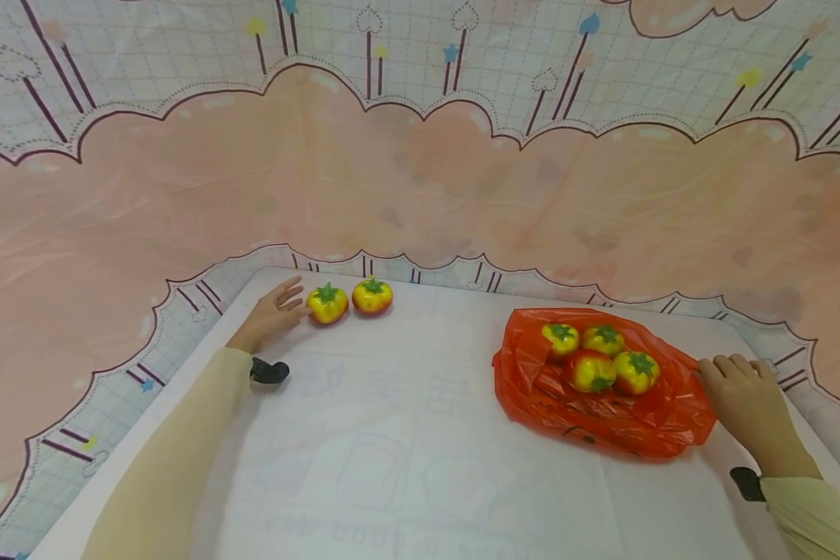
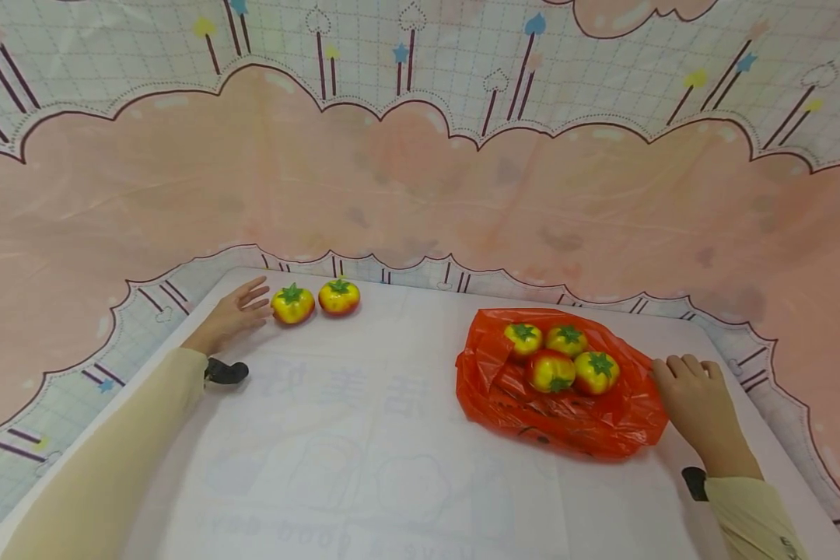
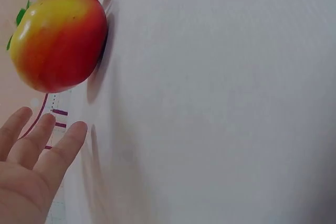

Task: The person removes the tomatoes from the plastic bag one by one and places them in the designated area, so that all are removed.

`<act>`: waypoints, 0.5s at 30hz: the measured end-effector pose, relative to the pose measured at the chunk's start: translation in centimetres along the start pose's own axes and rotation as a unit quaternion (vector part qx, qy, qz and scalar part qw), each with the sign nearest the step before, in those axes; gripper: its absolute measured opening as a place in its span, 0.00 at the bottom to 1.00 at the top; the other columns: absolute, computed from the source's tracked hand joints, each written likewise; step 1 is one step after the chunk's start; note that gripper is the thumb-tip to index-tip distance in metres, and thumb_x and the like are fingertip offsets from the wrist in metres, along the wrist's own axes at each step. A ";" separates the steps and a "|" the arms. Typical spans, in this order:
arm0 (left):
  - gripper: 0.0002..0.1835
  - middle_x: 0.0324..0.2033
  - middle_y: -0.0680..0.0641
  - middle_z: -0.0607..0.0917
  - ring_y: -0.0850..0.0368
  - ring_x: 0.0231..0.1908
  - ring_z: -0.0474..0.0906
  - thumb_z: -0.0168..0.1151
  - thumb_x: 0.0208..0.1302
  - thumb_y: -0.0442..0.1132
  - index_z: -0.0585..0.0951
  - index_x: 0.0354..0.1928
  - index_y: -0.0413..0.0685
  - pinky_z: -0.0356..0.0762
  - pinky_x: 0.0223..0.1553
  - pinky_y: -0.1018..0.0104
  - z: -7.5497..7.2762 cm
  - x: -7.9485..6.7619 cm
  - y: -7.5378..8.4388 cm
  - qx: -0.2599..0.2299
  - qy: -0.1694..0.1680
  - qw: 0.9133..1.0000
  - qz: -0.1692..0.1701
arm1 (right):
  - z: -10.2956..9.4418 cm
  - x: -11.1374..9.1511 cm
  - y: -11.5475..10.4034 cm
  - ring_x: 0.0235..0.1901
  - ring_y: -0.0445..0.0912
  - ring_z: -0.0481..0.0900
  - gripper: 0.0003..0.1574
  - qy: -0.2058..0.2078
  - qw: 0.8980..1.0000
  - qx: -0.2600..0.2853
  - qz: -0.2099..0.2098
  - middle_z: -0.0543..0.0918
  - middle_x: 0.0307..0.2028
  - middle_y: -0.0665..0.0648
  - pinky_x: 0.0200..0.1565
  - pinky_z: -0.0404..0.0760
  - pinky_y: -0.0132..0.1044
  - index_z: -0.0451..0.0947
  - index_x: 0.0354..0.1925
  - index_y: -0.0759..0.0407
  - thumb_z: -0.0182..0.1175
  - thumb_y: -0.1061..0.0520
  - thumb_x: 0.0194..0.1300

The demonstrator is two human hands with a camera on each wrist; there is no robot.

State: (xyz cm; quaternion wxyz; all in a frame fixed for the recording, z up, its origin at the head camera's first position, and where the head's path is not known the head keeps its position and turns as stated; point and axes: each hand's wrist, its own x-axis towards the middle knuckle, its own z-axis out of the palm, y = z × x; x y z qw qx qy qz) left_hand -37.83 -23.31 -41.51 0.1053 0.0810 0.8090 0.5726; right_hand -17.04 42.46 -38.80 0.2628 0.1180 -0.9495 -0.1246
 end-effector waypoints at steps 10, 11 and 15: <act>0.39 0.73 0.39 0.51 0.41 0.71 0.52 0.54 0.68 0.38 0.46 0.74 0.51 0.59 0.67 0.47 -0.8 -1.5 0.9 -0.008 0.005 1.000 -0.003 | 0.1 0.0 0.0 0.36 0.64 0.72 0.25 0.018 1.000 0.002 -0.005 0.77 0.31 0.69 0.41 0.72 0.64 0.70 0.37 0.68 0.70 0.72 0.38; 0.38 0.73 0.39 0.51 0.41 0.71 0.52 0.54 0.68 0.38 0.46 0.74 0.51 0.58 0.67 0.47 -0.8 -1.6 1.1 -0.013 0.005 1.000 0.000 | 0.2 -0.1 0.0 0.36 0.64 0.72 0.25 0.023 1.000 0.003 -0.006 0.77 0.30 0.69 0.41 0.72 0.64 0.70 0.37 0.68 0.69 0.72 0.38; 0.37 0.72 0.38 0.53 0.41 0.70 0.55 0.53 0.69 0.41 0.48 0.74 0.49 0.61 0.66 0.50 -0.9 -2.2 1.7 -0.029 -0.002 0.999 0.017 | 0.3 0.0 0.1 0.35 0.63 0.73 0.23 0.048 0.999 0.007 -0.016 0.77 0.29 0.69 0.40 0.73 0.63 0.70 0.36 0.68 0.68 0.72 0.39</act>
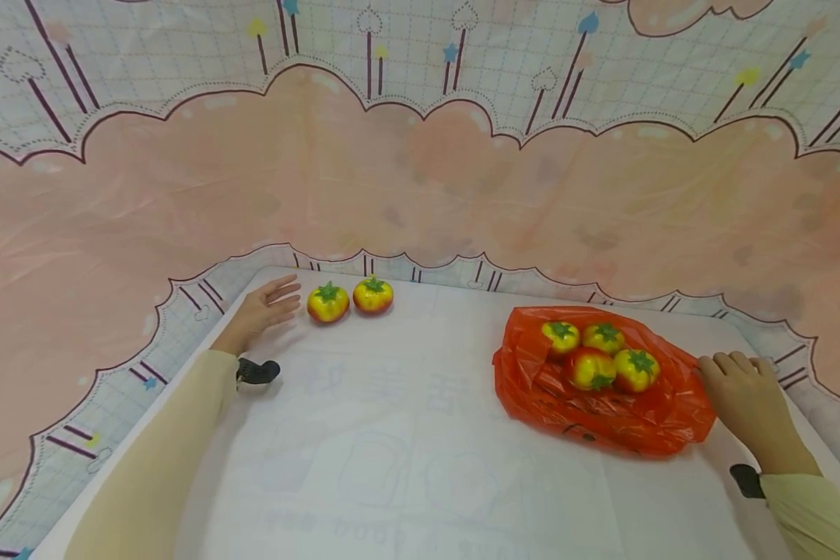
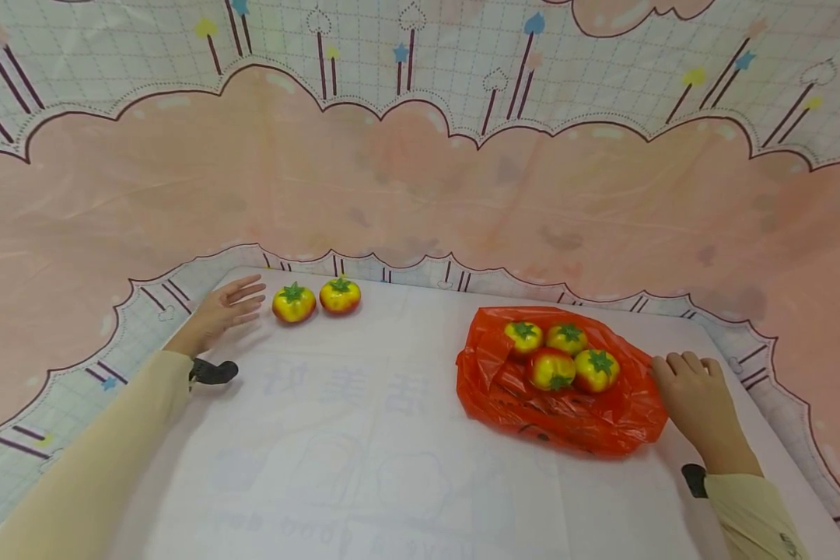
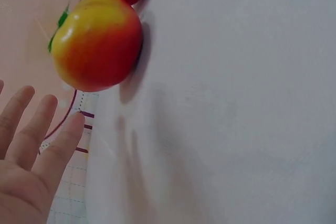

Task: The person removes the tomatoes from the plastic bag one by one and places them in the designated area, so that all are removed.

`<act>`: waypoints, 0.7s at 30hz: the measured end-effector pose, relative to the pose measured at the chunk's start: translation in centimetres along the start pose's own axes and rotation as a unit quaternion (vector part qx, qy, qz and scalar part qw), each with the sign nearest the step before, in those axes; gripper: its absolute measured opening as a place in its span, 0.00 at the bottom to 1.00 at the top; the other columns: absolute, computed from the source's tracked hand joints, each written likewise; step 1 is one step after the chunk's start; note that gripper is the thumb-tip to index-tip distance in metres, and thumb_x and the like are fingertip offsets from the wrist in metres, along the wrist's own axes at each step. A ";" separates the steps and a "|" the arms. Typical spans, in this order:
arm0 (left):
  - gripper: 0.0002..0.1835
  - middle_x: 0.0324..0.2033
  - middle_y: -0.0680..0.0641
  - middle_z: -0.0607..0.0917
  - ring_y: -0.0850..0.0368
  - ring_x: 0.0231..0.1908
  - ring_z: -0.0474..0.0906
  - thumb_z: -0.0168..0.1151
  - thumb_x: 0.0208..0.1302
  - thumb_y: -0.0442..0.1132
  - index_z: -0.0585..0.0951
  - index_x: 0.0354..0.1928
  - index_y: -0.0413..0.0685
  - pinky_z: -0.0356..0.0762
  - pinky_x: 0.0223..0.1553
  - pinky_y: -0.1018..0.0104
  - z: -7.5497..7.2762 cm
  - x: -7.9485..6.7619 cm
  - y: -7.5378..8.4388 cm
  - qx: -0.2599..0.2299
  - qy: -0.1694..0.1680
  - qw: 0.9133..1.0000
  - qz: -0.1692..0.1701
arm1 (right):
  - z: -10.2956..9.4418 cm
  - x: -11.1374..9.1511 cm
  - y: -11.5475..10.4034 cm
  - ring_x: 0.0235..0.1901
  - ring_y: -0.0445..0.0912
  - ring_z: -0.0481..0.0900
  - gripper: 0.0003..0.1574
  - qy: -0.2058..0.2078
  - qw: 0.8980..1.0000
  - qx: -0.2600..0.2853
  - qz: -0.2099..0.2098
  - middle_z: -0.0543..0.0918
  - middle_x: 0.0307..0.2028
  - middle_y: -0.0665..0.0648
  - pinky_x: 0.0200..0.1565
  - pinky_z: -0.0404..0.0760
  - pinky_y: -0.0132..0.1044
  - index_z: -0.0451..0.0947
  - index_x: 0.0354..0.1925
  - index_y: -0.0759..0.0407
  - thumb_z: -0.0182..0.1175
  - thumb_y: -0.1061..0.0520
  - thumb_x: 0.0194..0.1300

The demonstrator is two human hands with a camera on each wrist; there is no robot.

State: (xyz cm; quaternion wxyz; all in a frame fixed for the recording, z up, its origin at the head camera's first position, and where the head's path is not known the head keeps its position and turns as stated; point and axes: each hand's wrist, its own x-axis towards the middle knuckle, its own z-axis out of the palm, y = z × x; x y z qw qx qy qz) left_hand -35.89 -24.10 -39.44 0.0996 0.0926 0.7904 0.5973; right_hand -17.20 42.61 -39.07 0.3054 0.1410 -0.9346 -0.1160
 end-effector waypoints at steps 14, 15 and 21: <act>0.30 0.67 0.37 0.65 0.57 0.59 0.74 0.53 0.68 0.38 0.58 0.70 0.46 0.65 0.63 0.54 1.6 -0.2 1.5 0.017 -0.010 0.999 0.045 | 0.3 0.0 0.1 0.34 0.64 0.73 0.21 0.027 1.000 -0.001 -0.010 0.77 0.29 0.69 0.41 0.73 0.64 0.70 0.36 0.69 0.65 0.73 0.41; 0.30 0.67 0.37 0.66 0.57 0.59 0.74 0.53 0.68 0.38 0.59 0.70 0.45 0.64 0.64 0.53 1.9 -0.1 1.6 0.016 -0.011 0.999 0.046 | 0.2 0.0 0.1 0.34 0.64 0.73 0.21 0.026 1.000 -0.002 -0.010 0.77 0.29 0.69 0.41 0.73 0.64 0.70 0.36 0.69 0.65 0.73 0.40; 0.28 0.66 0.37 0.68 0.44 0.64 0.66 0.53 0.68 0.36 0.62 0.68 0.44 0.61 0.67 0.51 4.1 0.6 1.9 0.005 -0.025 0.998 0.057 | 0.1 -0.1 -0.2 0.35 0.64 0.73 0.23 0.015 1.000 -0.003 -0.005 0.77 0.30 0.69 0.41 0.73 0.64 0.71 0.37 0.68 0.67 0.73 0.39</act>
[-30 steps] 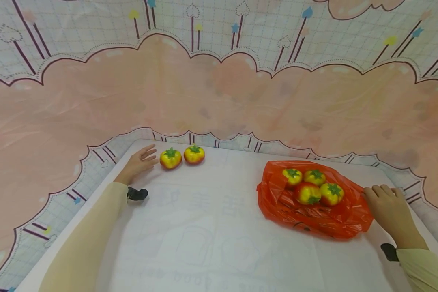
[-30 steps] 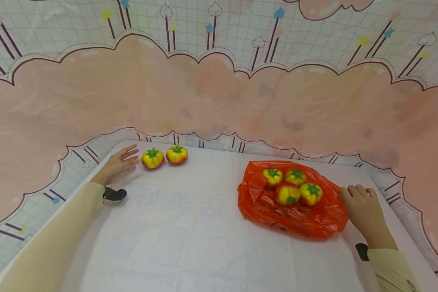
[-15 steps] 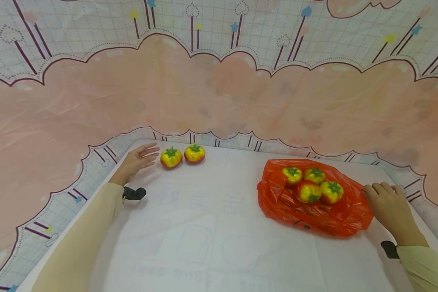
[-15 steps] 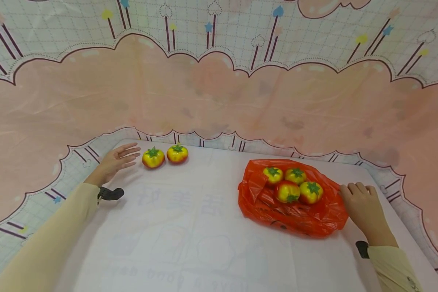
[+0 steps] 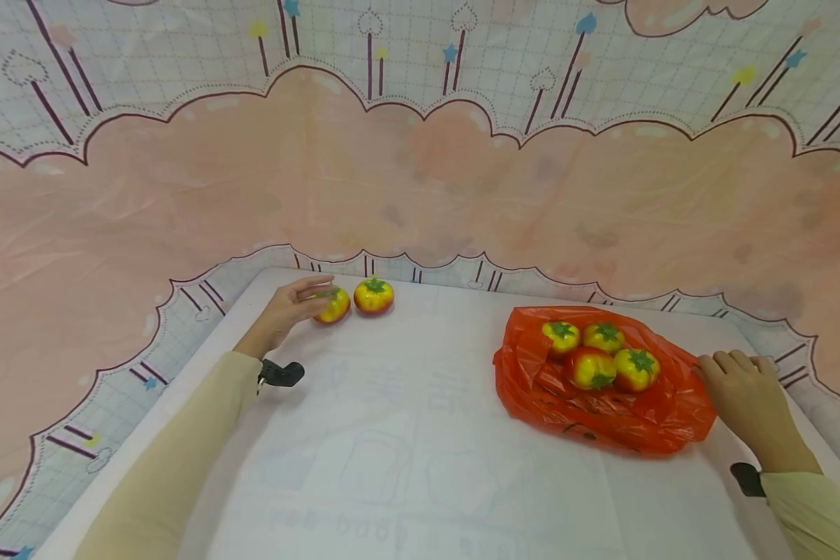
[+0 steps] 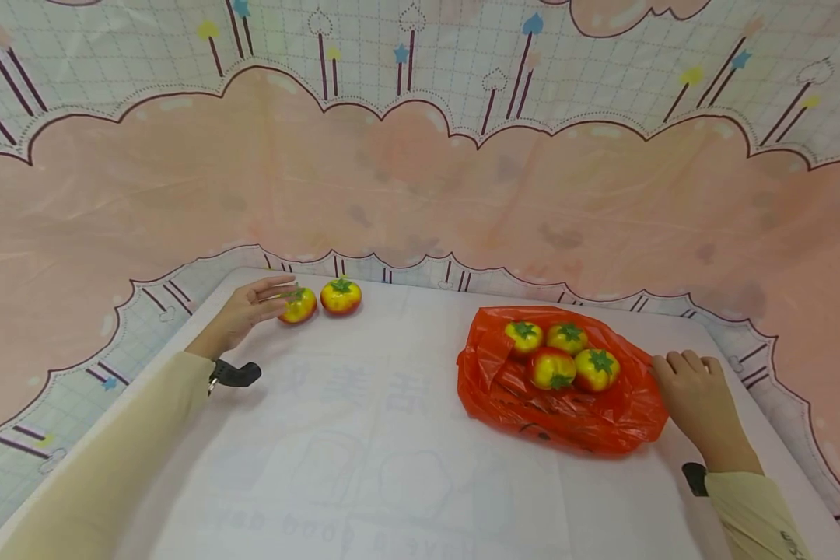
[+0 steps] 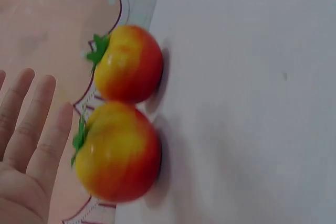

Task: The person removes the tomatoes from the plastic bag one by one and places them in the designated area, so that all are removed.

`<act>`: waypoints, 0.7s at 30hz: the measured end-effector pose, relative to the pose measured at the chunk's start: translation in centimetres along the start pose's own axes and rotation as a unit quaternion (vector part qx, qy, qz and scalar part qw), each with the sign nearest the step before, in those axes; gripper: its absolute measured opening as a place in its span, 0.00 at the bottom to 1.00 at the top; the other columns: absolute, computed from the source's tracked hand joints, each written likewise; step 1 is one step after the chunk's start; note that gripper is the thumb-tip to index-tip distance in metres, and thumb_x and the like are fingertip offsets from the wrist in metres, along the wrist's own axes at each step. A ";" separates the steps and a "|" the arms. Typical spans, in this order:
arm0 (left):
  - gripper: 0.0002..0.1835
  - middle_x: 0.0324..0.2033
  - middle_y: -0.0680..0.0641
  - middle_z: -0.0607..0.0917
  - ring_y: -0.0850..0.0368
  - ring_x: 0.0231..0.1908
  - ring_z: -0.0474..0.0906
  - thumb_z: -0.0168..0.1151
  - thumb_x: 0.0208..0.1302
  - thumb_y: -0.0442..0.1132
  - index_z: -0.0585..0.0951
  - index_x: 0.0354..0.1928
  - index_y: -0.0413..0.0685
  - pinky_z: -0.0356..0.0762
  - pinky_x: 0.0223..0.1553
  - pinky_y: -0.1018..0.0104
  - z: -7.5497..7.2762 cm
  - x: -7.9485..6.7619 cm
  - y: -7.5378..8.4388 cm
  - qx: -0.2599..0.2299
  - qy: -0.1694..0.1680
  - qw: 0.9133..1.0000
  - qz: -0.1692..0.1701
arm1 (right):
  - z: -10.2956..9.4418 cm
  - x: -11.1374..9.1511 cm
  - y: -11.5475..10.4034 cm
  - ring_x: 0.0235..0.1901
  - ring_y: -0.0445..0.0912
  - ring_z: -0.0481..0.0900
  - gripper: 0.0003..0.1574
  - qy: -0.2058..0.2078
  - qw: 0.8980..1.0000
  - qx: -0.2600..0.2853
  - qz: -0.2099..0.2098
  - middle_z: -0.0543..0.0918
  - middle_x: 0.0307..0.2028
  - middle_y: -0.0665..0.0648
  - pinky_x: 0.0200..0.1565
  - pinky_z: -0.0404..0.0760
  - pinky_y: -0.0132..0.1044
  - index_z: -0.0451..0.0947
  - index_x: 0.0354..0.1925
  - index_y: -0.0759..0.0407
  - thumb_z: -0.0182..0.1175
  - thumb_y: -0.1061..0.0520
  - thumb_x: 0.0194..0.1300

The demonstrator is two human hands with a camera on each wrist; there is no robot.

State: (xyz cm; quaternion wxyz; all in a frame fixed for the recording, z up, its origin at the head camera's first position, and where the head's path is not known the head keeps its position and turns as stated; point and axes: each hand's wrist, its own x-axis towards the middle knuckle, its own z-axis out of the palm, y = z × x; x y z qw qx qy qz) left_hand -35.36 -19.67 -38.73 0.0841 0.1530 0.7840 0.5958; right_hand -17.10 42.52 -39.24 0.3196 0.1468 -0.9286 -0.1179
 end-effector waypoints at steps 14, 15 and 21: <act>0.27 0.61 0.33 0.72 0.54 0.57 0.76 0.55 0.65 0.30 0.64 0.66 0.36 0.74 0.57 0.70 6.9 1.8 2.1 -0.041 -0.080 0.993 0.074 | -0.1 0.0 -0.2 0.35 0.64 0.73 0.22 -0.011 1.000 0.002 0.005 0.78 0.30 0.69 0.42 0.72 0.64 0.71 0.36 0.69 0.68 0.72 0.40; 0.27 0.61 0.34 0.73 0.52 0.58 0.75 0.56 0.65 0.30 0.65 0.65 0.36 0.73 0.59 0.67 7.4 2.0 2.3 -0.045 -0.085 0.993 0.075 | -0.1 0.0 -0.2 0.35 0.63 0.73 0.22 -0.010 1.000 0.001 0.004 0.78 0.30 0.69 0.41 0.72 0.64 0.71 0.36 0.69 0.68 0.72 0.40; 0.25 0.61 0.35 0.72 0.43 0.61 0.71 0.55 0.66 0.33 0.66 0.65 0.39 0.69 0.63 0.55 10.9 3.0 3.2 -0.052 -0.121 0.988 0.083 | -0.1 0.0 -0.3 0.35 0.64 0.73 0.21 -0.009 1.000 -0.003 0.004 0.78 0.30 0.69 0.41 0.72 0.64 0.71 0.36 0.69 0.68 0.72 0.40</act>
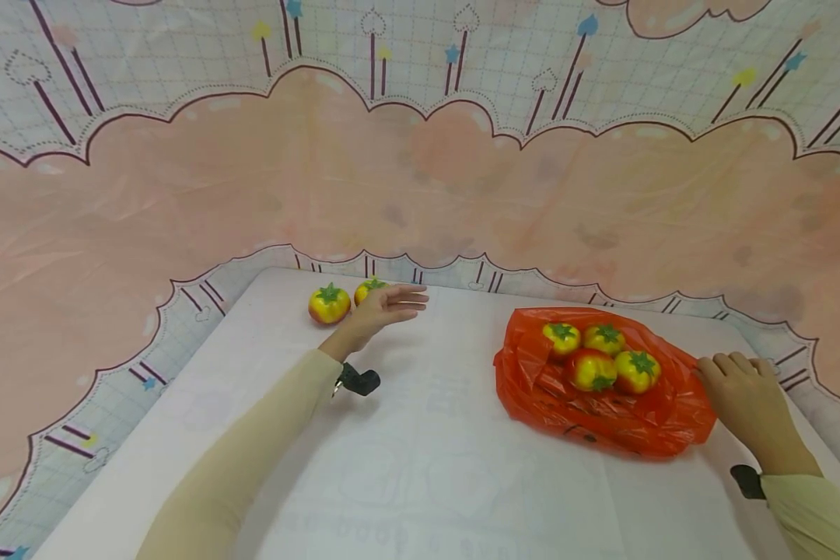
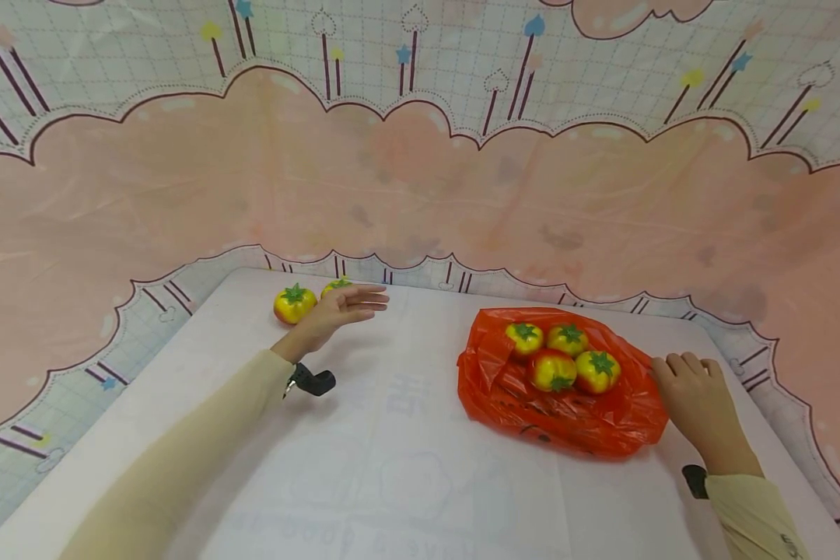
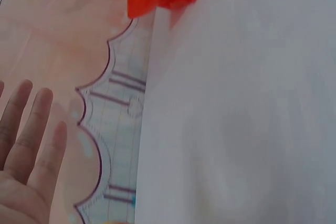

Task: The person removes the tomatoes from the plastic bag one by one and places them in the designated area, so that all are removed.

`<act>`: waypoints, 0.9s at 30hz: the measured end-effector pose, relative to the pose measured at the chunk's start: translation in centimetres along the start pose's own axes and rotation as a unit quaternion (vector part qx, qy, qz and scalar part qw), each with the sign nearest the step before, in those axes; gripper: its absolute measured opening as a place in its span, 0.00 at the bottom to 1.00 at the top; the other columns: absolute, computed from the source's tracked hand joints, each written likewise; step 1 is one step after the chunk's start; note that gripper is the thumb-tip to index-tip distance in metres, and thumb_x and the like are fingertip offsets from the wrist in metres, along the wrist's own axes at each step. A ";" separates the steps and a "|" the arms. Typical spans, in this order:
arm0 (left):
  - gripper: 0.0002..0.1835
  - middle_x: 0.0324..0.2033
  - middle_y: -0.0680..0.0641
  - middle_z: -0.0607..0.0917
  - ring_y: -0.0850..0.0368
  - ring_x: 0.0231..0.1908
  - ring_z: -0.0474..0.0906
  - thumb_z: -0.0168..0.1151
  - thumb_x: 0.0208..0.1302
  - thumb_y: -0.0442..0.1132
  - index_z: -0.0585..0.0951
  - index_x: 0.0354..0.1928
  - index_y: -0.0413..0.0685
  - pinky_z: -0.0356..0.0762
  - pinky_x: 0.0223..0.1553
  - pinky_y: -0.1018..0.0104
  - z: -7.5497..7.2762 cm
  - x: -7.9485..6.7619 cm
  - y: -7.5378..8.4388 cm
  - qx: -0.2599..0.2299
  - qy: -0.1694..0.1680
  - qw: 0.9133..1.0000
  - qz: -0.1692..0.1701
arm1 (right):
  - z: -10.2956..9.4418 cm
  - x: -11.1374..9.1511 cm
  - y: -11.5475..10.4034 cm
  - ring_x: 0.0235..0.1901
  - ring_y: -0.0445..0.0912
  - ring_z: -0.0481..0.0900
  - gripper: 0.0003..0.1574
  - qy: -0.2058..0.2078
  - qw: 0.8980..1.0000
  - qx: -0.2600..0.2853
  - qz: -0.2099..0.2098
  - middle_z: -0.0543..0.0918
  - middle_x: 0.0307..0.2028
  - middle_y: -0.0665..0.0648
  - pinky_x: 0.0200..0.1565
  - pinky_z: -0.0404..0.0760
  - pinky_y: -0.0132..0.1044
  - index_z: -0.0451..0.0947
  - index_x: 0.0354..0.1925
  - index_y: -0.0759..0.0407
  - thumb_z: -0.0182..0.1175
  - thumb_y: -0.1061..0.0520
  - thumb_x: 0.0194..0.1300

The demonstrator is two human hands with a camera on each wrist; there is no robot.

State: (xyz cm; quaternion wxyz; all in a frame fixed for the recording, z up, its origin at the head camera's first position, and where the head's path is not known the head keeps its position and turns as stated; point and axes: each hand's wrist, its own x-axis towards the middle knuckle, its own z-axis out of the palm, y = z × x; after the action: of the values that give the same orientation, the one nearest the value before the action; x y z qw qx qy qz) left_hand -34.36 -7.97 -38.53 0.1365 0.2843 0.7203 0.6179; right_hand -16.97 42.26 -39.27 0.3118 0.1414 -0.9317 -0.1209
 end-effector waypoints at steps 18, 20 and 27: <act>0.26 0.61 0.42 0.75 0.49 0.61 0.72 0.58 0.64 0.35 0.69 0.64 0.45 0.75 0.58 0.61 9.7 5.1 1.4 0.006 -0.058 0.998 0.023 | 0.4 0.0 0.1 0.33 0.63 0.73 0.26 0.042 0.999 0.016 -0.017 0.77 0.28 0.68 0.39 0.72 0.61 0.72 0.34 0.68 0.34 0.53 0.77; 0.26 0.61 0.40 0.74 0.47 0.61 0.72 0.58 0.64 0.34 0.69 0.65 0.44 0.75 0.58 0.61 10.6 5.7 1.6 0.004 -0.069 0.997 0.030 | 0.5 0.1 0.2 0.32 0.62 0.72 0.37 0.049 0.998 0.016 -0.021 0.77 0.27 0.68 0.37 0.72 0.61 0.71 0.33 0.68 0.23 0.46 0.76; 0.27 0.61 0.39 0.74 0.49 0.61 0.72 0.59 0.63 0.34 0.68 0.64 0.45 0.75 0.57 0.66 13.2 7.3 2.2 0.023 -0.109 0.993 0.048 | 0.6 0.2 0.3 0.32 0.62 0.73 0.46 0.042 0.999 0.015 -0.021 0.77 0.27 0.67 0.37 0.73 0.60 0.71 0.34 0.68 0.13 0.40 0.71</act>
State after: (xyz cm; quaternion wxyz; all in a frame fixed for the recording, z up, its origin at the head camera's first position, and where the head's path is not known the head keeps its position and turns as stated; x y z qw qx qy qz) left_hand -32.47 7.16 -37.91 0.1775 0.3869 0.7008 0.5724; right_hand -17.53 42.61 -39.55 0.3463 0.1706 -0.9162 -0.1071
